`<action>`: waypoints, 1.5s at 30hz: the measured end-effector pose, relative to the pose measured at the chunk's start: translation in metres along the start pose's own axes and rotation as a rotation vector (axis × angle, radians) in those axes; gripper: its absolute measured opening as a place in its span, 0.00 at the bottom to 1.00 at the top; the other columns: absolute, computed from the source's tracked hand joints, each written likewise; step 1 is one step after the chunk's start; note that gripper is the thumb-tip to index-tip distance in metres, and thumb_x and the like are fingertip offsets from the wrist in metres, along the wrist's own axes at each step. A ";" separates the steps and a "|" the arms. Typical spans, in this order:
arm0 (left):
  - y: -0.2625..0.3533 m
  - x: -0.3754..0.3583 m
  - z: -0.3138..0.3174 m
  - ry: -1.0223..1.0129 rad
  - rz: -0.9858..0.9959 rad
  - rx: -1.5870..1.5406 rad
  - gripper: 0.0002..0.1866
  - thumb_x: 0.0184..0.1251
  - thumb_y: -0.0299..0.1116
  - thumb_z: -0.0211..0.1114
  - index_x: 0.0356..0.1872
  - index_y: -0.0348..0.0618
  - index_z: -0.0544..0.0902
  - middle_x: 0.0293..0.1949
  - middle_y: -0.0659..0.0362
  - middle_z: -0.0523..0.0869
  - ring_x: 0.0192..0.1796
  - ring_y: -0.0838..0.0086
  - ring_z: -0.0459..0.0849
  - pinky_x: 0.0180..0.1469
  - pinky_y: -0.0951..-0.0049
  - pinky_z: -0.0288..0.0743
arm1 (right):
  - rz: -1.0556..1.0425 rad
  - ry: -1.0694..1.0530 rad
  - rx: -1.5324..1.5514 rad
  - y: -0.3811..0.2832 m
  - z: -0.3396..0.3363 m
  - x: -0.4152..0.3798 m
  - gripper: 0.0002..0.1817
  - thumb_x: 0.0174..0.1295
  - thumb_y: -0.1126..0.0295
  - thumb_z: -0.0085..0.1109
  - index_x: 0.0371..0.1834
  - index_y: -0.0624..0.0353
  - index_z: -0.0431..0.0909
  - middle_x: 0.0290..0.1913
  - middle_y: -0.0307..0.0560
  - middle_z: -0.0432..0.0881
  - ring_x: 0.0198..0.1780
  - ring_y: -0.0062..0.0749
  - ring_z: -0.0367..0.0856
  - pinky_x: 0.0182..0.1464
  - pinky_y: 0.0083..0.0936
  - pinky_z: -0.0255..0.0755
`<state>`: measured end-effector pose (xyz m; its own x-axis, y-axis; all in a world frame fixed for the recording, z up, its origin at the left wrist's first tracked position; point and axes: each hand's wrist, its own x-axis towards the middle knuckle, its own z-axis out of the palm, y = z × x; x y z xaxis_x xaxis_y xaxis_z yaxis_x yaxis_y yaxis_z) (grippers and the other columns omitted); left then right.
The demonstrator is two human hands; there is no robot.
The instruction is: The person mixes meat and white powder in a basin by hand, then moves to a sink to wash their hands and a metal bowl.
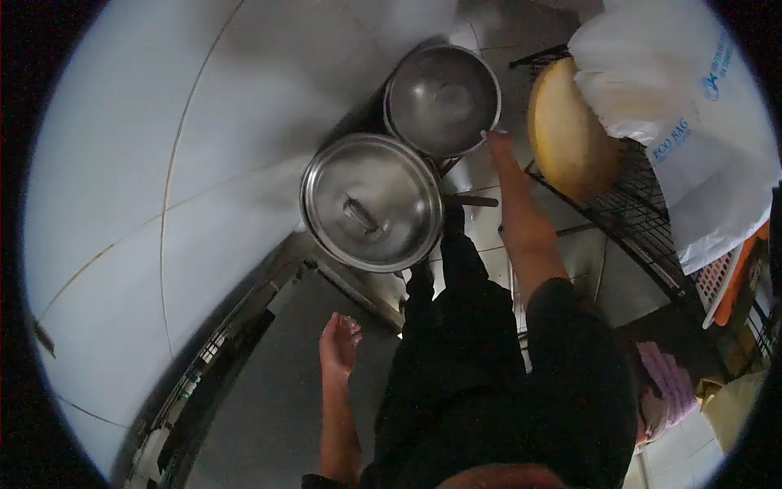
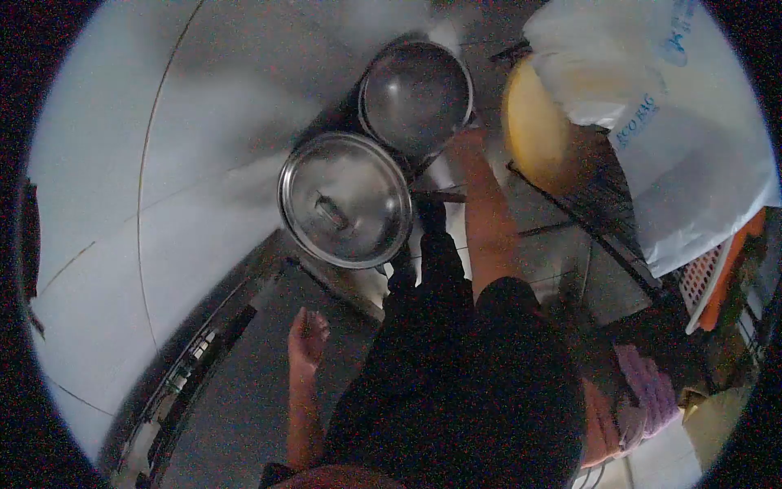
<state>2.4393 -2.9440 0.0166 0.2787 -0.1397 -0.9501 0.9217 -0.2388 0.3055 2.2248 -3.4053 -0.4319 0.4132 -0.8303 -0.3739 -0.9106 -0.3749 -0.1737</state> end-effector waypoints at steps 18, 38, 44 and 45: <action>0.029 -0.004 -0.069 -0.196 0.105 0.066 0.11 0.67 0.45 0.56 0.35 0.51 0.74 0.34 0.63 0.76 0.37 0.73 0.74 0.40 0.69 0.63 | 0.369 0.593 0.297 -0.053 -0.177 -0.131 0.22 0.47 0.54 0.66 0.29 0.67 0.78 0.32 0.60 0.79 0.34 0.54 0.79 0.40 0.52 0.69; 0.020 -0.040 -0.094 0.091 0.080 0.025 0.11 0.70 0.44 0.53 0.30 0.52 0.72 0.27 0.66 0.74 0.33 0.76 0.73 0.37 0.74 0.61 | 0.385 0.568 0.154 -0.029 -0.149 -0.067 0.18 0.44 0.56 0.65 0.19 0.63 0.78 0.23 0.55 0.78 0.27 0.52 0.78 0.32 0.43 0.71; 0.006 -0.042 -0.079 0.023 0.108 0.104 0.10 0.69 0.43 0.55 0.30 0.52 0.73 0.26 0.66 0.75 0.32 0.76 0.75 0.34 0.76 0.64 | 0.530 0.394 0.390 -0.065 -0.192 -0.084 0.24 0.44 0.52 0.64 0.31 0.64 0.80 0.33 0.57 0.83 0.38 0.51 0.82 0.42 0.40 0.75; 0.006 -0.046 -0.072 0.014 0.096 0.097 0.10 0.68 0.43 0.55 0.30 0.51 0.73 0.26 0.66 0.75 0.32 0.76 0.76 0.34 0.76 0.64 | 0.563 0.299 0.391 -0.068 -0.196 -0.081 0.24 0.44 0.51 0.64 0.32 0.64 0.81 0.34 0.57 0.83 0.38 0.51 0.82 0.43 0.41 0.75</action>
<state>2.4512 -2.8702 0.0572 0.3689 -0.1530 -0.9168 0.8603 -0.3171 0.3991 2.2523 -3.3931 -0.2107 -0.1843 -0.9510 -0.2484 -0.8933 0.2675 -0.3612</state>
